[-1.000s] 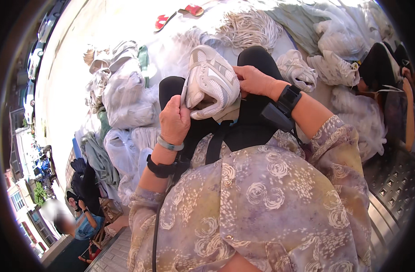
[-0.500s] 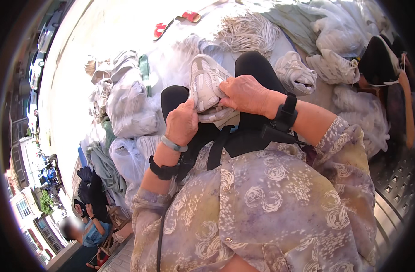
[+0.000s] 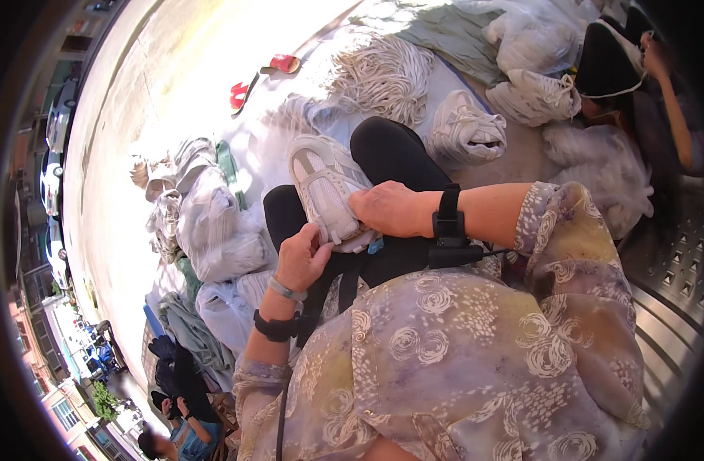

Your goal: The recorder is threading and tying laces onto multiple white shoes while sitting on the ground.

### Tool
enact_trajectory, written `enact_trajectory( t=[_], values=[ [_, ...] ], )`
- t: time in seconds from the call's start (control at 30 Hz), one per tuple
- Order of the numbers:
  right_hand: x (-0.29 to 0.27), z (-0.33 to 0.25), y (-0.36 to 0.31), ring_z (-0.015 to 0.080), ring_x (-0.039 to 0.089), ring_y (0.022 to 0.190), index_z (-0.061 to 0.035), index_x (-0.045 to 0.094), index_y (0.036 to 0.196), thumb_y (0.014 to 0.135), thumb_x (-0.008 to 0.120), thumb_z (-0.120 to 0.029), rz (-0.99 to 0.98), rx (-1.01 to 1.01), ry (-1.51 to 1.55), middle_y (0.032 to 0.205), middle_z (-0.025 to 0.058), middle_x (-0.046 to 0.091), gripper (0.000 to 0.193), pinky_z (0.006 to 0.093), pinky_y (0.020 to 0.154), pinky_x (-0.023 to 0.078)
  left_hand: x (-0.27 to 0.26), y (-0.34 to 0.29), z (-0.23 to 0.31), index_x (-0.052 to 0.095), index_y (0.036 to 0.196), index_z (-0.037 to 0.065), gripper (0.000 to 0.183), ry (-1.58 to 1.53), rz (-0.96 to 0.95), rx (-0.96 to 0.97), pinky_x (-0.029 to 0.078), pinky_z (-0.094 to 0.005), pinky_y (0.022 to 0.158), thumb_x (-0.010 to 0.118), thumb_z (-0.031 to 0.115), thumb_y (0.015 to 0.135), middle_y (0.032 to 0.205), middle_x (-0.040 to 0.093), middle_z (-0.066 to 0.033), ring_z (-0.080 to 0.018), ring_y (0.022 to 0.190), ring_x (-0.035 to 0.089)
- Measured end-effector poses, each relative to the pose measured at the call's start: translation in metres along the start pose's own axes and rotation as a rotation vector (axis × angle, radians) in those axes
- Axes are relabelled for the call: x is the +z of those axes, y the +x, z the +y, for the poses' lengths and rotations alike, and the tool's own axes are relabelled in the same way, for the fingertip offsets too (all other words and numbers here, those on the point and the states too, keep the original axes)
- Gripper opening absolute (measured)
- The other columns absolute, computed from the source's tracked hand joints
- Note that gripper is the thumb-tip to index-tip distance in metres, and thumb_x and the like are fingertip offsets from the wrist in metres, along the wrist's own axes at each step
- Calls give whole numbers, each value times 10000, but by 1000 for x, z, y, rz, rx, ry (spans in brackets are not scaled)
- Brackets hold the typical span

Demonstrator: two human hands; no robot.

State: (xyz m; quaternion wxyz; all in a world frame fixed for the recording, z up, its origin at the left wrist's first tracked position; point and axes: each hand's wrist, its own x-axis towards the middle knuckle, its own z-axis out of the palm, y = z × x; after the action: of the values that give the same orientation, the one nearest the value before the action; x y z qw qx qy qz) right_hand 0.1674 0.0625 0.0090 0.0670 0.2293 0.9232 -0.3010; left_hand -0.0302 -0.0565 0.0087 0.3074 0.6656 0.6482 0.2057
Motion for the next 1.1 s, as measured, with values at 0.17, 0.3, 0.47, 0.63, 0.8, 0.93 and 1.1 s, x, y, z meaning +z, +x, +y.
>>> enact_trajectory(
  t=[0.17,0.3,0.47,0.63,0.8,0.93,1.1],
  values=[
    [-48,49,31,241,596,534,-11,526,776,791,597,-150,-366,-195,443,637,105,594,157,320,490,470,-27,15,4,525,902,33,347,-57,-84,-146,438,-261,517,730,105,632,694,552,-33,-161,544,519],
    [-71,166,69,105,569,492,-35,592,778,810,531,-143,84,328,870,599,21,565,127,262,437,435,-27,34,-12,476,1167,41,684,82,31,134,469,-283,636,777,211,576,959,546,-94,-202,770,549],
    [-28,289,128,145,609,532,-52,635,786,768,586,-161,309,785,763,675,38,634,121,274,501,484,-34,41,-34,467,1155,38,822,72,-118,75,456,-311,589,799,436,517,849,534,-94,-237,697,547],
    [59,394,150,223,651,704,-69,675,757,742,574,-137,68,693,153,737,70,661,123,331,651,522,-31,52,-45,457,1114,39,823,4,-226,43,423,-321,514,779,499,511,773,507,-93,-247,640,537],
    [95,382,181,297,612,882,-90,650,881,753,521,-159,349,1103,426,918,144,641,194,373,770,484,-35,60,-49,460,1066,46,811,-19,-238,46,391,-296,454,787,509,486,732,480,-75,-217,572,502],
    [108,383,186,313,584,928,-92,628,919,745,546,-186,389,1145,434,952,149,628,215,371,800,458,-37,67,-49,509,990,53,738,-42,-262,37,389,-282,446,793,501,477,721,479,-58,-201,568,497],
    [116,388,176,296,604,827,-85,641,852,728,583,-211,505,1105,510,859,142,638,186,363,736,467,-37,71,-46,538,937,52,689,-24,-269,49,408,-281,465,795,497,478,717,482,-56,-203,579,503]
  ],
)
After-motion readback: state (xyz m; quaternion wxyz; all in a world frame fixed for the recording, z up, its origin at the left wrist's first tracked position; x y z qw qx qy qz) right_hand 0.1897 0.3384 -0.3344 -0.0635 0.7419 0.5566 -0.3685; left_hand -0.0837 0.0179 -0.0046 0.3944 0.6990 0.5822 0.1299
